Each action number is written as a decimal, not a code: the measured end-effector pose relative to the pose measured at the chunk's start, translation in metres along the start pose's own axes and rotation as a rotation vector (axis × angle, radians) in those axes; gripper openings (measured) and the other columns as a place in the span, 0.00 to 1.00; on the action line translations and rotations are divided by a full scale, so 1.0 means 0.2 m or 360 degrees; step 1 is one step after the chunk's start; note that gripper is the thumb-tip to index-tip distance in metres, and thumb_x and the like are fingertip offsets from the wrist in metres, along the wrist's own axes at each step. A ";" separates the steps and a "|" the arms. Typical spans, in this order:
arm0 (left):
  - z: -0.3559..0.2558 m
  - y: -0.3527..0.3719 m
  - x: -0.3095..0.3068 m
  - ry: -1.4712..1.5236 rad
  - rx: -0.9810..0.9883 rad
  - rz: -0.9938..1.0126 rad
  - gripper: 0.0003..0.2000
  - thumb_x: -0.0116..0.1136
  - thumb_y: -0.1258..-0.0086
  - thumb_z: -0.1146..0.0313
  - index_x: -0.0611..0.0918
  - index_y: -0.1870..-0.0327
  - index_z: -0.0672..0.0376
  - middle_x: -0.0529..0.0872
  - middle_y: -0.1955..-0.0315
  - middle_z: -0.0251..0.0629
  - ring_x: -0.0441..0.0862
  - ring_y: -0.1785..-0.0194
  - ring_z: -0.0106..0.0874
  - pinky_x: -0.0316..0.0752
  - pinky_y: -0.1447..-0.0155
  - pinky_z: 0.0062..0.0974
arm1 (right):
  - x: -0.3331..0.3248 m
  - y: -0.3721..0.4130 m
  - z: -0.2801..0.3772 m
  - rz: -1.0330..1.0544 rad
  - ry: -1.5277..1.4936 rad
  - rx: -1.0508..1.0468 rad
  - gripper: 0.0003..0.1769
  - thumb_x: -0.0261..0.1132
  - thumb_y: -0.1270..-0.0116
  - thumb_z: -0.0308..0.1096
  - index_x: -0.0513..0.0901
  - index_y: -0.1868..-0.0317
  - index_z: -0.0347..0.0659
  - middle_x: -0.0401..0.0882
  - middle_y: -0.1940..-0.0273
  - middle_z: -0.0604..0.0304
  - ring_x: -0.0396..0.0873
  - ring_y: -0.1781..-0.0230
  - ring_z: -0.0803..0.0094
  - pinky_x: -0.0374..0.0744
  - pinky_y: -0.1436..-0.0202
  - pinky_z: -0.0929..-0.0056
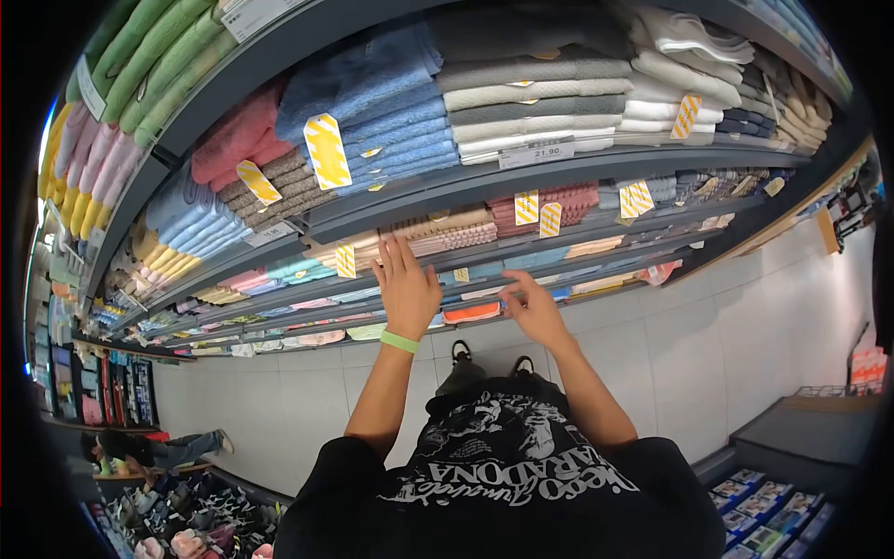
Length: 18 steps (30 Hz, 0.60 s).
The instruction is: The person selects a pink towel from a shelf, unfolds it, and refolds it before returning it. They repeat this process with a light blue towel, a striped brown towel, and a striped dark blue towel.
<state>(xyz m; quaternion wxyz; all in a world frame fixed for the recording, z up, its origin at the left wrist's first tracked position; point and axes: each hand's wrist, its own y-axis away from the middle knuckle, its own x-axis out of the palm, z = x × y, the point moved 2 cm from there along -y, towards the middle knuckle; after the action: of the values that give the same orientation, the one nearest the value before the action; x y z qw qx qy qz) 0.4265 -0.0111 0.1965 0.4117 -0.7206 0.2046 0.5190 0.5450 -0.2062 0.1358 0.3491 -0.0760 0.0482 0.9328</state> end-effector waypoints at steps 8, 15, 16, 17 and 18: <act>-0.04 0.28 0.18 0.0440 -0.0087 0.0715 0.27 0.57 0.33 0.65 0.72 0.35 0.72 0.78 0.41 0.65 0.72 0.34 0.57 0.61 0.28 0.55 | 0.02 0.10 -0.24 0.0095 -0.0095 0.0172 0.17 0.62 0.30 0.25 0.77 0.42 0.37 0.85 0.57 0.55 0.85 0.68 0.71 0.80 0.64 0.74; -0.12 0.53 0.43 0.1077 0.0312 0.1478 0.22 0.57 0.29 0.59 0.79 0.39 0.61 0.85 0.49 0.58 0.81 0.45 0.55 0.75 0.39 0.42 | 0.08 0.15 -0.34 0.0192 -0.0092 0.0233 0.13 0.60 0.30 0.23 0.80 0.46 0.35 0.85 0.58 0.57 0.83 0.68 0.73 0.81 0.63 0.75; -0.13 0.56 0.42 0.1155 0.0327 0.1745 0.22 0.57 0.28 0.58 0.79 0.38 0.60 0.85 0.49 0.57 0.82 0.45 0.54 0.75 0.39 0.42 | 0.10 0.16 -0.37 0.0191 -0.0073 0.0232 0.13 0.60 0.30 0.23 0.80 0.46 0.35 0.85 0.58 0.57 0.83 0.68 0.73 0.81 0.63 0.75; -0.12 0.58 0.45 0.1172 0.0336 0.1730 0.22 0.57 0.28 0.58 0.79 0.38 0.60 0.85 0.49 0.57 0.82 0.45 0.54 0.75 0.39 0.42 | 0.11 0.16 -0.40 0.0231 -0.0044 0.0275 0.13 0.60 0.30 0.23 0.81 0.46 0.35 0.85 0.58 0.58 0.83 0.68 0.73 0.81 0.63 0.75; -0.11 0.61 0.49 0.1141 0.0354 0.1756 0.22 0.57 0.29 0.59 0.78 0.39 0.63 0.85 0.50 0.58 0.82 0.45 0.53 0.76 0.39 0.42 | 0.12 0.16 -0.44 0.0268 -0.0014 0.0319 0.12 0.60 0.30 0.24 0.81 0.47 0.35 0.85 0.59 0.58 0.83 0.68 0.73 0.81 0.63 0.74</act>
<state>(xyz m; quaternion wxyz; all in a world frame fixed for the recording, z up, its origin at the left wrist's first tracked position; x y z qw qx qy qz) 0.3883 -0.0860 0.0631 0.0641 -0.5914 0.7199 0.3576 0.5153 -0.2276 0.0465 0.2757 -0.0324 0.1460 0.9495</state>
